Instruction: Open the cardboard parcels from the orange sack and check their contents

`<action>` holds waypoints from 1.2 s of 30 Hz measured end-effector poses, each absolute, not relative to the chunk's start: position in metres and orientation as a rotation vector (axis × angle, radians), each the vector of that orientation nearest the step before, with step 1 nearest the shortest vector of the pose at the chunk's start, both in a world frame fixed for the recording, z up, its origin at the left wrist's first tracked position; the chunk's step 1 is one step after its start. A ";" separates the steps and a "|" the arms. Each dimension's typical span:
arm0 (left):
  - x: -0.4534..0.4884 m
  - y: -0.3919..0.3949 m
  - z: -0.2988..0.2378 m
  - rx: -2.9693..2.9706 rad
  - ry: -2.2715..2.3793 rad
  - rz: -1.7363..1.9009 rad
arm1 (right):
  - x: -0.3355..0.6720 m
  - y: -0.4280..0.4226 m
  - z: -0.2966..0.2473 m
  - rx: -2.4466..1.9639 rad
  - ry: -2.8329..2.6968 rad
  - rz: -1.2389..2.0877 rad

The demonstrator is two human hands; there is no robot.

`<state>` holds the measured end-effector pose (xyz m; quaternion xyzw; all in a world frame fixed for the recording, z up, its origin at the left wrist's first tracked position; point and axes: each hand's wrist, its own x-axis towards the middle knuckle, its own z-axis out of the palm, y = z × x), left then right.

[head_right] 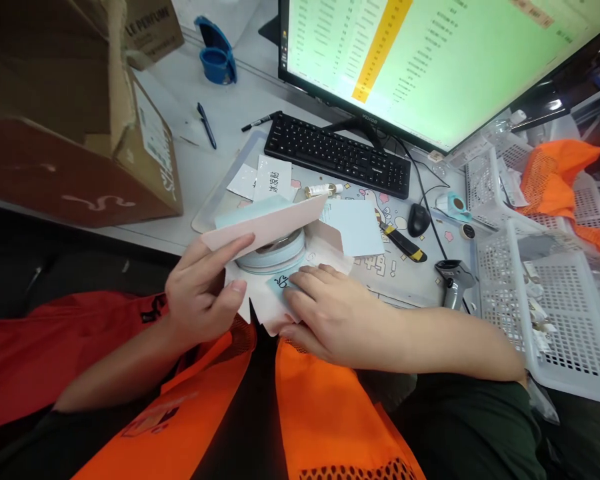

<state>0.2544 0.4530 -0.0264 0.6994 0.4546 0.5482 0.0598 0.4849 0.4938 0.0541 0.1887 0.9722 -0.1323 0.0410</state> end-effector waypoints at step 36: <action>0.230 0.492 -0.015 1.217 1.278 1.699 | 0.472 0.546 0.092 0.570 2.764 -0.486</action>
